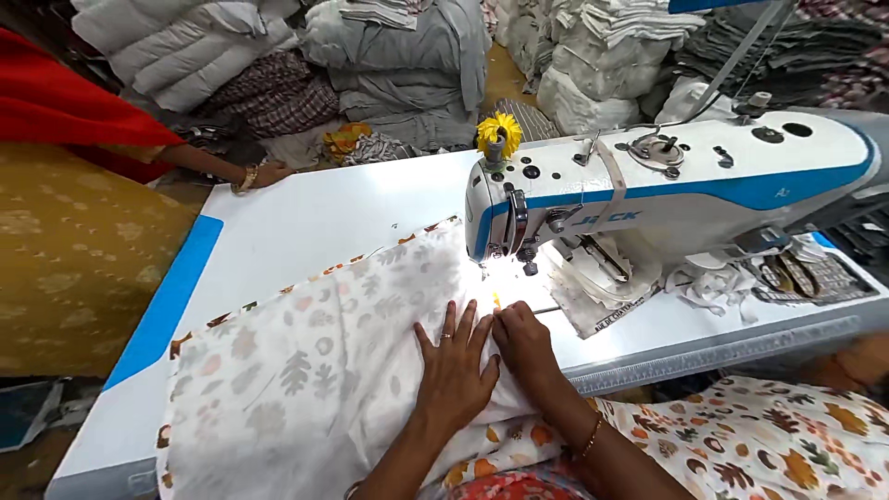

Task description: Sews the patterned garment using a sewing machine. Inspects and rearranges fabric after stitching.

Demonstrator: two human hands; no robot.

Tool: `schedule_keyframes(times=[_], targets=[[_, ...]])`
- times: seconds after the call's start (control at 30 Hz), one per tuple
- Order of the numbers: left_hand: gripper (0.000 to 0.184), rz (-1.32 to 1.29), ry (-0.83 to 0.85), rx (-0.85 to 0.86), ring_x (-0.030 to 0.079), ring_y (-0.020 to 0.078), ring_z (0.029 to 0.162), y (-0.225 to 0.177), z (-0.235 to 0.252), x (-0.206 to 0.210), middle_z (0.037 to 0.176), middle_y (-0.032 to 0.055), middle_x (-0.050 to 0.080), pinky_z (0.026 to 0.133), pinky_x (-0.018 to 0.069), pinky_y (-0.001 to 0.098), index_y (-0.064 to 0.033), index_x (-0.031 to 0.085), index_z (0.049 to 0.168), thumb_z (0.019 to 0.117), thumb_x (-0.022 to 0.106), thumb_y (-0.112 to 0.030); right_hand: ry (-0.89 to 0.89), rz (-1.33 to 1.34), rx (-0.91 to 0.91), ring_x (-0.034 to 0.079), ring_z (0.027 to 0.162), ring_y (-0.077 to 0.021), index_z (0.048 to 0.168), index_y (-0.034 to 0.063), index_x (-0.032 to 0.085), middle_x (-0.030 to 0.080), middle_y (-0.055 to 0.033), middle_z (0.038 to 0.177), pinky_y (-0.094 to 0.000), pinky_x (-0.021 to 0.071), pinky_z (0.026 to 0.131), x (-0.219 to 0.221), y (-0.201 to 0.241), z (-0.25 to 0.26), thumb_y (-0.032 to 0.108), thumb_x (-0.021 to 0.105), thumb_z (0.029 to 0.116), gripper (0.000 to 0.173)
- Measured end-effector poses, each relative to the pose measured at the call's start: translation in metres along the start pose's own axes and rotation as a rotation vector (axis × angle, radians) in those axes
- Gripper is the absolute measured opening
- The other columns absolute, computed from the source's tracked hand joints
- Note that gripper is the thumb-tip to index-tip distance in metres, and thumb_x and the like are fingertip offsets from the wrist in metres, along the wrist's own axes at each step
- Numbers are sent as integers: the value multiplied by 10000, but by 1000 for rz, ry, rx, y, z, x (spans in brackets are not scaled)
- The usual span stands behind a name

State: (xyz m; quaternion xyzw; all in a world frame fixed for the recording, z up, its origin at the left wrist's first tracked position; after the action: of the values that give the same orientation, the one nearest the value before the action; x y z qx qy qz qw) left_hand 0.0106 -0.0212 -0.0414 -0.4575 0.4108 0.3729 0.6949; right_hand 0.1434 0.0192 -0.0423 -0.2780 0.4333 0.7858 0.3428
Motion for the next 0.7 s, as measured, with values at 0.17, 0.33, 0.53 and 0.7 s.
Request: schedule_keyframes(times=[0.17,0.33,0.53,0.7], targets=[[635,37,12,6,434,504,1420,-5,-9,-2,1540,222,487,1000,268,861,-118,586,1456,959,474,-496,11,-6,-12,708,676,-269,864,-54,740,681,-183,826,-353,608,617,-3,2,1,32,695,879,97],[646,-12,1,156,428,474,1436,27,3,-8,1522,212,512,1065,256,826,-230,647,1402,946,479,-657,65,0,7,704,692,-274,881,-60,733,675,-184,855,-363,610,636,-4,3,1,24,676,900,104],[625,-48,117,66,408,445,1460,-2,-11,-11,1574,153,469,1003,227,872,-35,534,1470,971,472,-406,68,-12,17,723,718,-294,883,-60,744,696,-199,867,-382,617,659,-5,4,3,27,685,894,106],[518,-118,38,386,552,387,1361,36,7,-12,1404,153,635,1090,397,694,-116,708,1286,1011,515,-511,91,0,31,720,727,-304,910,-68,740,688,-205,882,-391,619,665,-6,4,2,33,667,915,125]])
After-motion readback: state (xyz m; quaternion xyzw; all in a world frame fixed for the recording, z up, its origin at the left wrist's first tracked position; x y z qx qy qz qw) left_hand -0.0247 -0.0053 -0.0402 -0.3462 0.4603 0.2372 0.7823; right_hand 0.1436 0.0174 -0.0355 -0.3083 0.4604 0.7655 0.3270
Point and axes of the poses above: each hand's wrist, its own z-axis towards the middle knuckle, its own x-axis out of the palm, y = z × x, the point moved 1 cm from there along z, towards the middle knuckle
